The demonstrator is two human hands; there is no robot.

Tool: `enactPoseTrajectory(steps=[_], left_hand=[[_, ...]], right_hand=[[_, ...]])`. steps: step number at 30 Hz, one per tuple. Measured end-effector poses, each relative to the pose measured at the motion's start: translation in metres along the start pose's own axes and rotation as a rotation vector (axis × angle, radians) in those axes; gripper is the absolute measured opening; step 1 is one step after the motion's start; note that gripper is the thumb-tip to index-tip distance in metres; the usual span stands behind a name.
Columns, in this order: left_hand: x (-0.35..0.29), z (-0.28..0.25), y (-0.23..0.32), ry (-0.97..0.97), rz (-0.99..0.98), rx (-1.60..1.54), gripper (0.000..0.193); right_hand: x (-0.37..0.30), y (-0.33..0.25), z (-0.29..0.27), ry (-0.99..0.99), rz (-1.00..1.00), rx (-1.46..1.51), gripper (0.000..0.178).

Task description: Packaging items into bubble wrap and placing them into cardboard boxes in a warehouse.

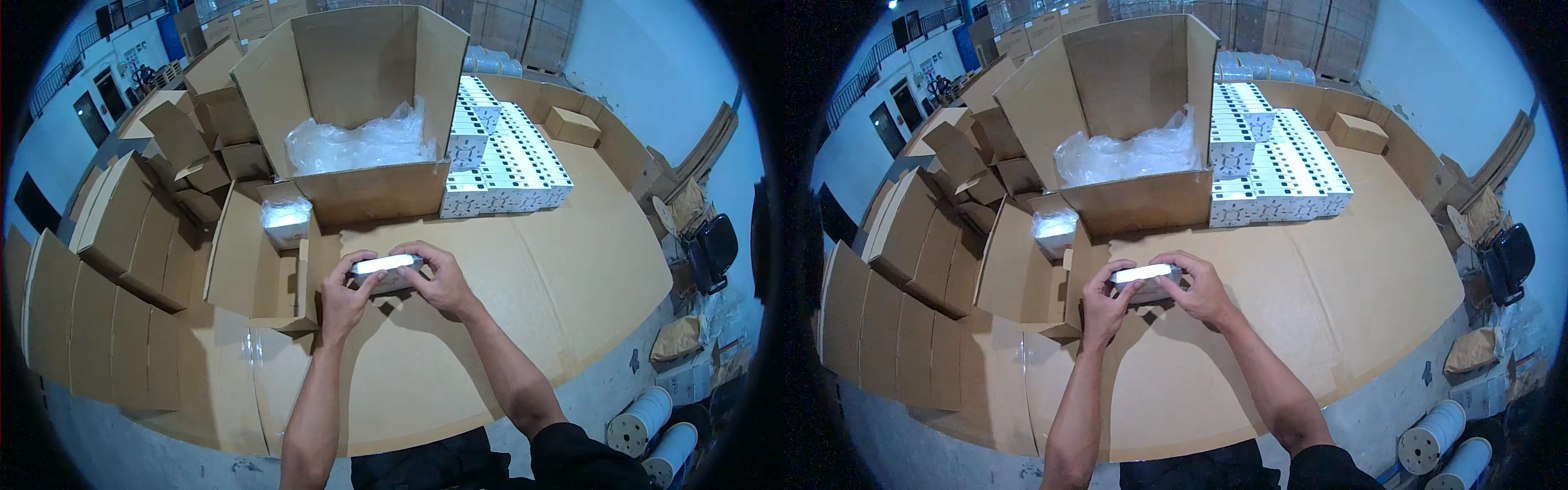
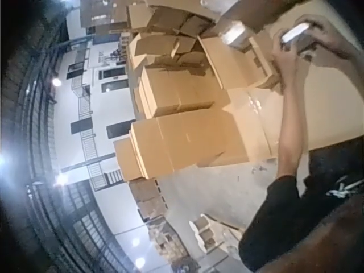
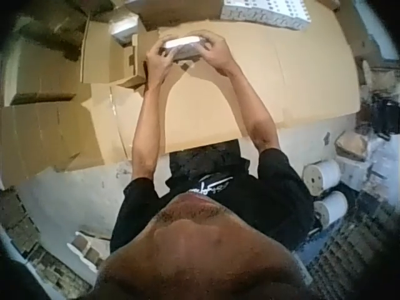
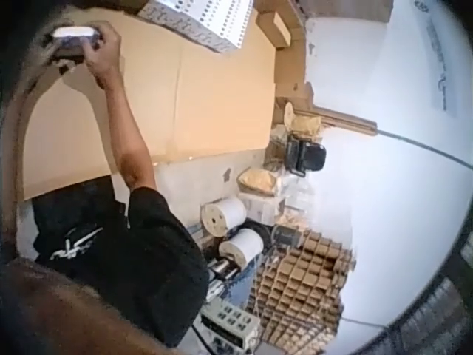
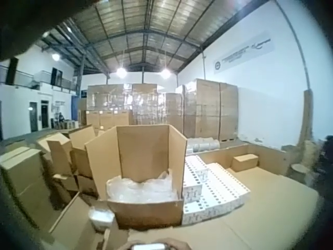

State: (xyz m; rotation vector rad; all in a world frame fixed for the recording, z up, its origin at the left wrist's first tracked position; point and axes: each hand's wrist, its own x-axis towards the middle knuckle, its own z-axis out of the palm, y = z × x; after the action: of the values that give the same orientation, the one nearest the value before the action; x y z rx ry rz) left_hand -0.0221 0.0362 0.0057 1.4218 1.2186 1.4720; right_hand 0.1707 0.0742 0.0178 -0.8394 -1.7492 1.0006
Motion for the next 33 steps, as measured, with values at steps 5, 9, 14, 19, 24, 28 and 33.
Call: enactPoseTrajectory(steps=[5,9,14,19,24,28,33], left_hand=[[0.001,-0.002,-0.02,-0.059,-0.086,-0.131,0.027],[-0.002,-0.001,-0.016,-0.113,-0.156,-0.118,0.027],[-0.004,-0.01,-0.022,-0.136,-0.122,-0.04,0.033],[-0.035,0.008,-0.003,0.078,0.03,0.183,0.069],[-0.115,-0.017,0.019,-0.119,0.147,0.615,0.069],[-0.155,-0.04,0.056,-0.328,0.094,0.908,0.066],[-0.19,-0.057,0.068,-0.279,0.013,0.952,0.06]], right_hand=[[0.003,-0.025,-0.008,-0.086,-0.041,-0.239,0.028],[0.007,-0.038,-0.016,-0.161,-0.121,-0.498,0.03],[0.018,-0.056,-0.005,-0.292,-0.085,-0.616,0.03],[0.035,-0.041,-0.013,-0.291,-0.159,-0.688,0.025],[0.059,-0.044,-0.005,-0.181,-0.107,-0.649,0.023],[0.073,-0.043,0.007,-0.08,-0.147,-0.561,0.025],[0.092,-0.042,0.046,0.031,-0.185,-0.317,0.028]])
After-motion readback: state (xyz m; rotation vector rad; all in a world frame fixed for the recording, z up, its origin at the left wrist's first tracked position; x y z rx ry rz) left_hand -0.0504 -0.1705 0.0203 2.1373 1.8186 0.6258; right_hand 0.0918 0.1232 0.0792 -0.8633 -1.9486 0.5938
